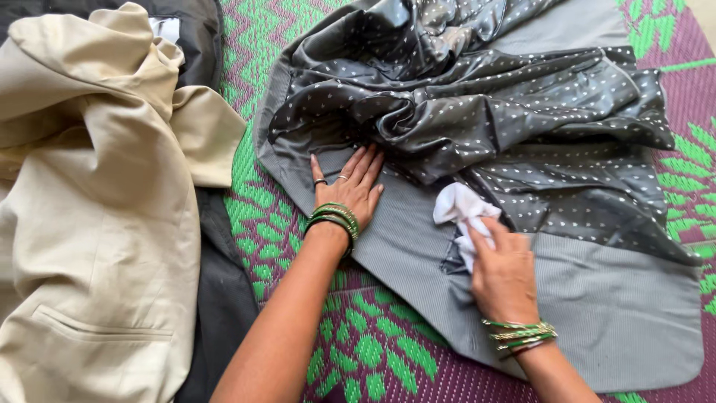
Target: The person wipes a dark gray patterned garment with a white cloth, moving methodically across the surface. The garment is laid on a patterned mat, and the person uses one hand to hold the fabric while wiping with the other.
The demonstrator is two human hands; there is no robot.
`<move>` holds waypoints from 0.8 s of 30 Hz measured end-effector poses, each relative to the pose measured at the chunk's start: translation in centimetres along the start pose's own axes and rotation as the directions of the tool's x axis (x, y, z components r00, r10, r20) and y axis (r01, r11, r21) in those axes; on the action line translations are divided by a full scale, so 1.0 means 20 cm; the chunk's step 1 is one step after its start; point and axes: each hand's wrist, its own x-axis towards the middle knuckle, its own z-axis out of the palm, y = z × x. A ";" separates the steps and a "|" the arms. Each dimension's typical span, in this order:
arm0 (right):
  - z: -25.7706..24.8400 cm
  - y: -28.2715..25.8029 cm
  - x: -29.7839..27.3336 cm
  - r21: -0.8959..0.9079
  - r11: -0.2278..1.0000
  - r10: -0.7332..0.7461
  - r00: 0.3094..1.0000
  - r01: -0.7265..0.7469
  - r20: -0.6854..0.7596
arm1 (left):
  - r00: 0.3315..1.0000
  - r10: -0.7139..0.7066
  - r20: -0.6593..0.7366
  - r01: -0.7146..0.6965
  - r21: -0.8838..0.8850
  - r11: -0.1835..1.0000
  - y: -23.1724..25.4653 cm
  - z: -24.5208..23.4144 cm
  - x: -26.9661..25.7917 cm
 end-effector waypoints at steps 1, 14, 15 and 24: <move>-0.03 0.01 -0.02 0.094 0.994 0.051 0.997 -0.046 -0.054 | 0.999 -0.040 0.004 0.040 0.008 0.999 0.03 0.01 0.00; 0.03 0.04 0.34 0.421 0.896 -0.210 0.969 0.138 0.130 | 0.991 0.137 0.000 -0.137 -0.053 0.989 0.35 0.08 0.04; 0.00 0.13 0.34 0.522 0.853 -0.130 0.971 0.006 0.202 | 0.989 0.144 -0.027 -0.146 -0.058 0.988 0.34 0.06 0.03; -0.42 0.22 0.12 0.401 0.907 0.261 0.921 -0.132 -0.289 | 0.914 0.404 0.018 -0.400 -0.111 0.910 0.45 -0.01 0.03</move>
